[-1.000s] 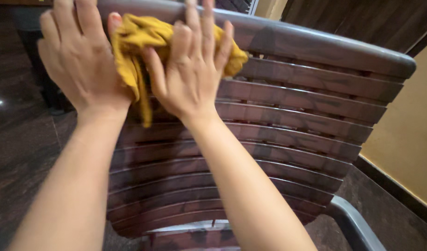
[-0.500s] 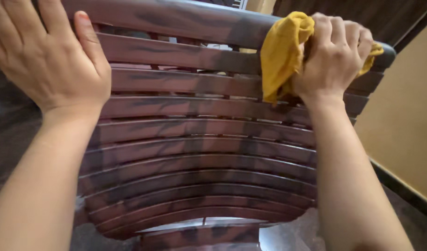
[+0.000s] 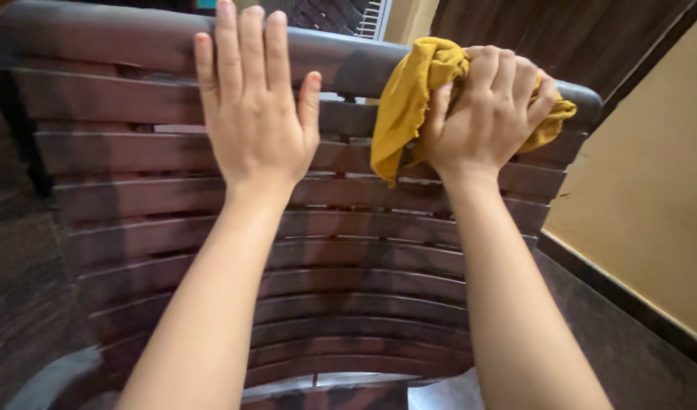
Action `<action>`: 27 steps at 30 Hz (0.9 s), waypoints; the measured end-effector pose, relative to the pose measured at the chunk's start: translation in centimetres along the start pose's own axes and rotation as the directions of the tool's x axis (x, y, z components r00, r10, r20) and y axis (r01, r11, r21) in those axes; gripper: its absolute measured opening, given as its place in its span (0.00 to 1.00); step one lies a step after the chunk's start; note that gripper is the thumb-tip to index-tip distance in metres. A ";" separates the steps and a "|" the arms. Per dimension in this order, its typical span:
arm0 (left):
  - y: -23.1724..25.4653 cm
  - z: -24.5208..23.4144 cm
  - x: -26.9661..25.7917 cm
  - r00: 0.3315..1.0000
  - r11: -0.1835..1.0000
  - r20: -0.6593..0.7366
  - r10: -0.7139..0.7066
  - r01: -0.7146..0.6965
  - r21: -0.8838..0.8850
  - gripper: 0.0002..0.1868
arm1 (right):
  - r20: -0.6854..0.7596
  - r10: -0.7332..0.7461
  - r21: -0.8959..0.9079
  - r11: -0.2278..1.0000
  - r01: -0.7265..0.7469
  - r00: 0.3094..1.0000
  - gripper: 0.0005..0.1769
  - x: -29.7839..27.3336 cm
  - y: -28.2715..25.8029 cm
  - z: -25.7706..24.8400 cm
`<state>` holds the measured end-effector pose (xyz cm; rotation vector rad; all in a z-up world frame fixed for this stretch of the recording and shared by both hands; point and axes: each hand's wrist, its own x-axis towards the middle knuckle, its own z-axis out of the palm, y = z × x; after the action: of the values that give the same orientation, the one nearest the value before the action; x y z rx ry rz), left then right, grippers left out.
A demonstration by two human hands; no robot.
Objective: The person wipes a plastic chair with a yellow cloth. They clean the seat, backrest, and armrests in sequence, then move the chair slightly before finishing.
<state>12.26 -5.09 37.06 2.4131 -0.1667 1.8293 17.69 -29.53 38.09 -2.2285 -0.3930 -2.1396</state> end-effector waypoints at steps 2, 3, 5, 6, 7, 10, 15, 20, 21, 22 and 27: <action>-0.3 0.3 -0.6 1.000 1.000 -0.003 0.011 -0.011 0.010 0.33 | 0.006 0.002 0.001 1.000 -0.002 1.000 0.19 -0.4 0.0 0.3; -0.4 0.4 -0.8 1.000 1.000 0.006 0.003 -0.003 -0.006 0.32 | 0.025 0.033 -0.003 0.999 -0.033 0.999 0.19 -0.6 -0.1 0.5; -0.5 0.4 -0.7 1.000 0.999 0.018 -0.008 0.009 -0.038 0.32 | 0.078 0.128 -0.010 0.992 -0.128 0.989 0.20 -0.6 -0.6 0.8; -0.4 0.4 -0.5 1.000 1.000 0.010 -0.003 0.003 -0.029 0.31 | 0.110 0.193 -0.014 0.981 -0.192 0.975 0.21 -0.6 -1.1 0.8; -0.3 0.3 -0.6 1.000 1.000 0.007 0.000 0.000 -0.020 0.31 | 0.096 0.190 0.002 0.982 -0.191 0.977 0.23 -0.7 -1.9 0.8; 0.1 0.1 -0.6 1.000 1.000 0.014 -0.001 0.001 -0.010 0.30 | 0.125 0.170 0.102 0.978 -0.184 0.977 0.32 -1.1 -5.7 0.1; 0.1 0.2 0.1 0.997 0.994 0.049 -0.067 0.071 -0.080 0.28 | 0.352 0.050 0.189 0.974 -0.123 0.935 0.44 -0.6 -11.7 -0.8; 0.4 -0.7 0.2 0.993 0.981 0.088 -0.080 0.094 -0.170 0.28 | 0.457 -0.057 0.163 0.986 -0.021 0.888 0.42 -0.4 -7.1 -1.1; 0.6 -0.9 0.1 0.992 0.986 0.106 -0.073 0.088 -0.142 0.29 | 0.430 -0.023 0.130 0.991 -0.036 0.903 0.41 -0.8 -5.3 -1.2; 0.7 -1.1 0.0 0.990 0.990 0.125 -0.067 0.081 -0.113 0.30 | 0.401 0.009 0.096 0.994 -0.052 0.916 0.39 -1.3 -3.5 -1.2; 1.1 -1.4 0.1 0.972 0.984 0.199 -0.123 0.145 -0.103 0.33 | -0.042 0.249 0.083 0.966 -0.245 0.968 0.23 -3.8 3.9 0.1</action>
<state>10.84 -6.01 37.59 2.4509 -0.1188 1.4872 18.46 -33.95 34.94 -2.0523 -0.1812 -2.0133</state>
